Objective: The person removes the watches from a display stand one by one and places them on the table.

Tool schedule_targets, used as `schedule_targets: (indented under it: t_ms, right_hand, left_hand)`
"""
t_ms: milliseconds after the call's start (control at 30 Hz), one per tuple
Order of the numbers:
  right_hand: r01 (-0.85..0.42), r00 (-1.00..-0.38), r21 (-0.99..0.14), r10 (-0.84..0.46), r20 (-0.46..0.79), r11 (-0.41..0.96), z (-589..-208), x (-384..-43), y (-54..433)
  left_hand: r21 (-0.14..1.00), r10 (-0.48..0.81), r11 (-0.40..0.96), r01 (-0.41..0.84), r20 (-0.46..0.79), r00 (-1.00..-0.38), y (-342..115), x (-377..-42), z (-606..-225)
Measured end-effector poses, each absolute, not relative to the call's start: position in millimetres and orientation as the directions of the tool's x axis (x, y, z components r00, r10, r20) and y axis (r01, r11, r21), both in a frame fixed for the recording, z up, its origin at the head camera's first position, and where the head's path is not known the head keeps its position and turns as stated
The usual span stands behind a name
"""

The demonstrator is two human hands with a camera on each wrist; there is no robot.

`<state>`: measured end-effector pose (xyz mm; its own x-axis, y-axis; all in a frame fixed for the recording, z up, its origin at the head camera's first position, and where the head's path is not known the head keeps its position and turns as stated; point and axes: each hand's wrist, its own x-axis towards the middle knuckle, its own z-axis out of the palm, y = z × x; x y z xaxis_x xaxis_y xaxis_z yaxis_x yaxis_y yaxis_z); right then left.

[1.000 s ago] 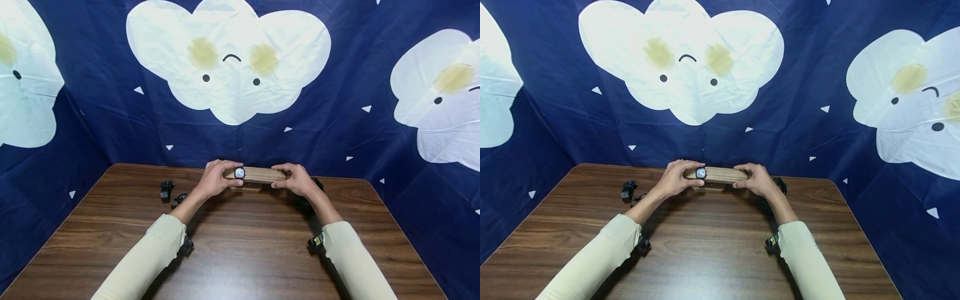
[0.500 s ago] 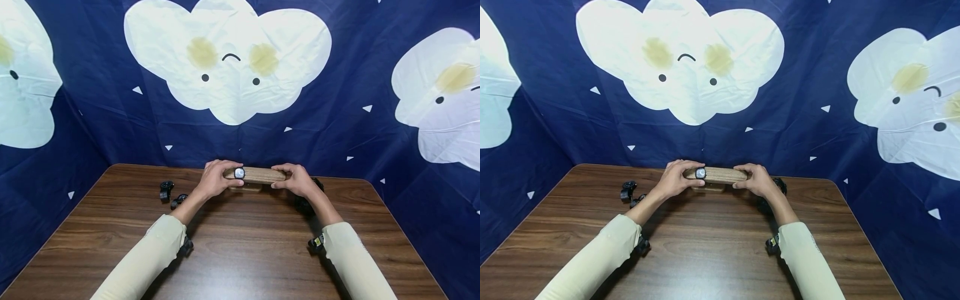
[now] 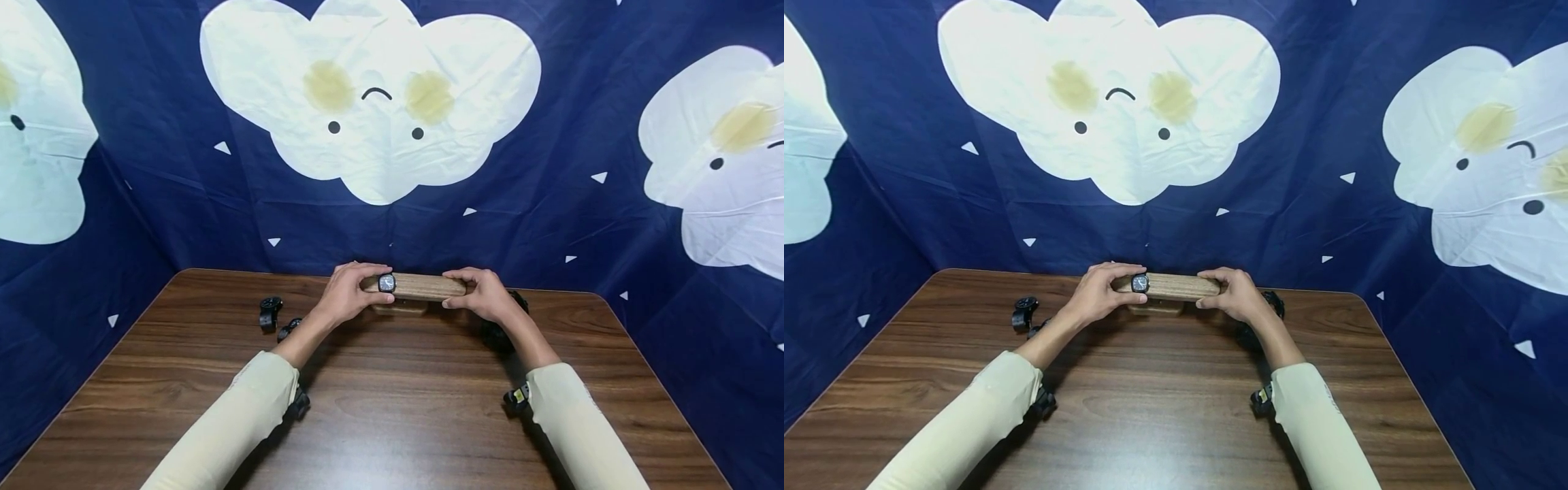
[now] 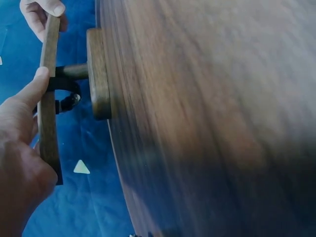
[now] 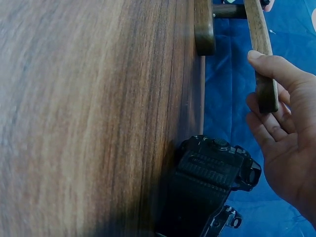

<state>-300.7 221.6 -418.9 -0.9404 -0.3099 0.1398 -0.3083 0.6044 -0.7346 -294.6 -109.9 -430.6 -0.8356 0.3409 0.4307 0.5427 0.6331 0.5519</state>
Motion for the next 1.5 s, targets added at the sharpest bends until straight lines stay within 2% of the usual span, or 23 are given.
schedule_targets:
  t_ms: [267,933,1500]
  right_hand:
    - [-0.307,-0.943,-0.721,-0.303,0.14,0.621,-417.6,-299.4,221.9]
    - [-0.318,-0.94,-0.704,-0.31,0.145,0.635,-418.3,-301.4,221.3]
    - [-0.338,-0.934,-0.704,-0.314,0.169,0.625,-418.3,-301.7,220.7]
  left_hand:
    - [0.599,0.38,0.565,0.567,0.42,-0.824,-119.9,-296.3,-429.8]
    - [0.659,0.361,0.563,0.499,0.346,-0.866,-133.5,-300.8,-427.1]
    - [0.65,0.344,0.589,0.479,0.335,-0.877,-144.5,-300.9,-425.0]
